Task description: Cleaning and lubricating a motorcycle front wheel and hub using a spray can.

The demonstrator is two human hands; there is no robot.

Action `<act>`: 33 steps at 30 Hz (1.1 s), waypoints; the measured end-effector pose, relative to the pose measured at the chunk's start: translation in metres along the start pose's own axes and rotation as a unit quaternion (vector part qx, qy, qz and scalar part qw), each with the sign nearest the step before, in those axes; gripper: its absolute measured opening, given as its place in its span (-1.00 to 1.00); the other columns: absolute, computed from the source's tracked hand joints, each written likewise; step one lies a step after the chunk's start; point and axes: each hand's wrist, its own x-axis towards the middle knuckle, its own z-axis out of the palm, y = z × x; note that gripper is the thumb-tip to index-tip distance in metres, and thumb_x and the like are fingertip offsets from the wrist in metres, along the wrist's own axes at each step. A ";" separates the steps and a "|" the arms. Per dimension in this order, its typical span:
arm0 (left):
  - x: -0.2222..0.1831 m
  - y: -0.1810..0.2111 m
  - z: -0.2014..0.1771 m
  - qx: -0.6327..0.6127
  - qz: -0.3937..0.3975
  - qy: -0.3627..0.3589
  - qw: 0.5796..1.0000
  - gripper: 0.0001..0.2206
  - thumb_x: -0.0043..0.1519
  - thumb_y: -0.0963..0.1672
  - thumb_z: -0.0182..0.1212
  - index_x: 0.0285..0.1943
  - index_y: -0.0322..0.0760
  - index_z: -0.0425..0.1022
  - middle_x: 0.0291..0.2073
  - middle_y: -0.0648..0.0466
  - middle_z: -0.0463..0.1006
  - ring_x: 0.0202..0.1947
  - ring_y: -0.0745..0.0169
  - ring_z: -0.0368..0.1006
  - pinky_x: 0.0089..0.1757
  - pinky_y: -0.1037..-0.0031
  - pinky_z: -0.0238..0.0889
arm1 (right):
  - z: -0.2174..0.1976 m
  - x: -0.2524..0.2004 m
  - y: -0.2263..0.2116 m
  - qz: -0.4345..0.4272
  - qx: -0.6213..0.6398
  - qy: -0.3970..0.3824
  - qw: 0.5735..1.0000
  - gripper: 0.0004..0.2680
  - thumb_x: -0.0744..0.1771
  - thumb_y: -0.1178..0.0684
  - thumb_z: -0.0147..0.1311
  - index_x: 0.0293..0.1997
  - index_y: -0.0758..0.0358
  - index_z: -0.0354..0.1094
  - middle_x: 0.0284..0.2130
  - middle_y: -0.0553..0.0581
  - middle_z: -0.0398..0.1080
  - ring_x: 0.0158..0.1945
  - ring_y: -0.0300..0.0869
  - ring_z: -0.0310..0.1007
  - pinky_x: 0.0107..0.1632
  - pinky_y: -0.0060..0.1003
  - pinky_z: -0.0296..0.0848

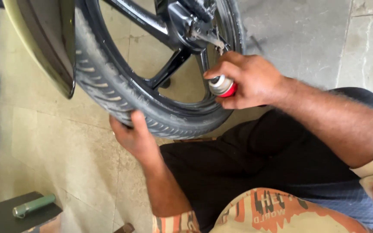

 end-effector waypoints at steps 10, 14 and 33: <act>-0.143 -0.093 0.060 0.025 -0.007 0.001 1.000 -0.06 0.29 0.07 0.29 0.59 -0.58 -0.26 0.47 -0.36 0.03 0.47 -0.23 0.08 0.39 0.05 -0.02 | -0.017 -0.003 0.018 0.031 -0.071 -0.184 0.980 -0.47 0.16 -0.18 0.41 0.22 -0.07 0.27 -0.22 0.13 0.44 -0.31 -0.04 0.58 -0.25 -0.11 0.65; -0.146 -0.126 0.063 0.048 0.045 0.035 0.997 -0.05 0.26 0.11 0.28 0.57 -0.60 -0.18 0.39 -0.34 0.15 0.40 -0.22 0.19 0.32 0.06 0.13 | -0.018 -0.003 0.015 0.122 -0.095 -0.259 0.953 -0.43 0.13 -0.18 0.42 0.24 -0.18 0.25 -0.22 0.05 0.44 -0.21 -0.05 0.57 -0.10 -0.06 0.62; -0.099 -0.054 -0.009 0.033 0.026 -0.091 0.995 -0.16 0.29 0.09 0.34 0.52 -0.57 0.00 0.36 -0.25 0.25 0.34 -0.07 0.26 0.31 0.18 0.15 | -0.002 0.045 0.002 -0.070 0.299 0.044 0.951 -0.50 0.22 -0.02 0.43 0.22 -0.03 0.20 0.02 0.13 0.46 0.04 -0.03 0.60 0.06 -0.15 0.63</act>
